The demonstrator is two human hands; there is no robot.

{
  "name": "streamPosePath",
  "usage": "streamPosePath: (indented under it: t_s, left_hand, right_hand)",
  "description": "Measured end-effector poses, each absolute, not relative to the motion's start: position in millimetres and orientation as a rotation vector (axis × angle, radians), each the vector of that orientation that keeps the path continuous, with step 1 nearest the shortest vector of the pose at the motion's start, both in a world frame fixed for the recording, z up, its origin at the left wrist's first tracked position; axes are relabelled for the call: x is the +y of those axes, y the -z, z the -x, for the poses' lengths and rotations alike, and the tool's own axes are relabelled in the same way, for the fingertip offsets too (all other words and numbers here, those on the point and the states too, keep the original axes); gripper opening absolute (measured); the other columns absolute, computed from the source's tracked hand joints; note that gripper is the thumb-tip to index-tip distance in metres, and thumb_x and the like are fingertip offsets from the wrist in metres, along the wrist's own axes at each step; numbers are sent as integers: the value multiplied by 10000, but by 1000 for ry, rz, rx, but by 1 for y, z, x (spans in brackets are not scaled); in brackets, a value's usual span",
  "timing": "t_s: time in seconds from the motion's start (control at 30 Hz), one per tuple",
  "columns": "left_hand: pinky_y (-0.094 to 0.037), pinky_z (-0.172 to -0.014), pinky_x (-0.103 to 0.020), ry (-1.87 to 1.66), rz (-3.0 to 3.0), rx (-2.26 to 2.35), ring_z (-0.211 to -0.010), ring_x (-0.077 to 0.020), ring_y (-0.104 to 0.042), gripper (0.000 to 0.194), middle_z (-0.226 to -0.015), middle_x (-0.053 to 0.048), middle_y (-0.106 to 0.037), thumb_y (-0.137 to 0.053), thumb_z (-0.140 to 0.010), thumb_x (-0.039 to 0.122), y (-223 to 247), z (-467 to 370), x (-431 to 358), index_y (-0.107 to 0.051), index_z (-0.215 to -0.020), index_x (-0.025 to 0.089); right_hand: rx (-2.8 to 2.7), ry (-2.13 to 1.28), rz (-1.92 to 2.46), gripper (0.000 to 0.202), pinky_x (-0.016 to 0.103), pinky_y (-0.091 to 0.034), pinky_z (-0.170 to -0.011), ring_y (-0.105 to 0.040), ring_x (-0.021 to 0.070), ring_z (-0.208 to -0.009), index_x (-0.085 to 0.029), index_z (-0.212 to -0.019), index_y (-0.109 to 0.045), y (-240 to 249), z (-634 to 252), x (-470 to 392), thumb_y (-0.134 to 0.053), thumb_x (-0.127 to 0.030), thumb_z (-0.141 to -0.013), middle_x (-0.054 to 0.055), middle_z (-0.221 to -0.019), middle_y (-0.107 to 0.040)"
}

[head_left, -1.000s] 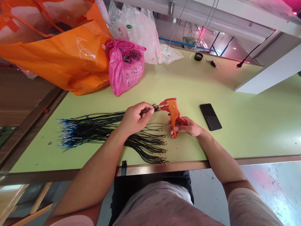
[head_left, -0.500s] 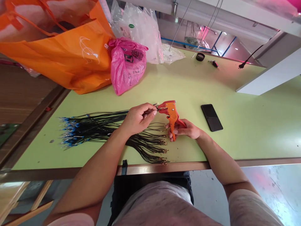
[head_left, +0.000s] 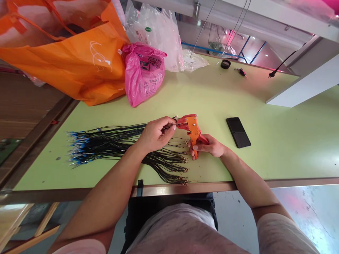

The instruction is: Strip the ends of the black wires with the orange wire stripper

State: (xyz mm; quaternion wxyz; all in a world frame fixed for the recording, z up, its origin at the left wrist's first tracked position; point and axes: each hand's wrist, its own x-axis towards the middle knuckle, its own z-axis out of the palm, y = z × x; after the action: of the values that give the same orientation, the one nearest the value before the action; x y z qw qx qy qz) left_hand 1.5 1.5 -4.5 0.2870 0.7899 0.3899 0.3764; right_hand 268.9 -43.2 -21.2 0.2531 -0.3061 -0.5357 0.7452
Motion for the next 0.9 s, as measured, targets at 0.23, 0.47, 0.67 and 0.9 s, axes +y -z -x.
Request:
streamPosePath:
  t_s: [0.23,0.47,0.67,0.9]
  left_hand:
    - [-366,-515,-223,-1010,-2117,1049,-517,-93,-421,172,-624,46,-531,-568,-954,343,3,-1,1,-619,-886,194]
    - [-361,-512,-228,-1018,-2115,1061,-500,-91,-404,168,-620,48,-555,-569,-955,350,1,-2,0,-615,-895,200]
    - [-356,-511,-233,-1030,-2138,1042,-492,-91,-409,169,-615,51,-554,-564,-956,344,0,-2,0,-609,-887,197]
    - [-358,-514,-238,-978,-2129,1042,-498,-98,-409,182,-620,52,-537,-532,-972,361,-1,-2,0,-578,-894,203]
  right_hand:
    - [-1442,-2016,862,290,284,-592,-615,-733,174,-670,-127,-1049,-652,22,-266,-44,-764,-377,-954,39,-788,-706]
    - [-1450,-2015,872,294,289,-584,-609,-725,172,-647,-137,-1044,-644,22,-266,-44,-765,-390,-956,28,-771,-701]
    - [-1474,-1993,876,283,285,-569,-605,-704,158,-618,-146,-997,-629,20,-264,-44,-748,-402,-970,20,-756,-692]
    - [-1496,-1979,872,271,281,-565,-607,-702,157,-625,-149,-969,-622,21,-264,-44,-738,-393,-979,20,-755,-688]
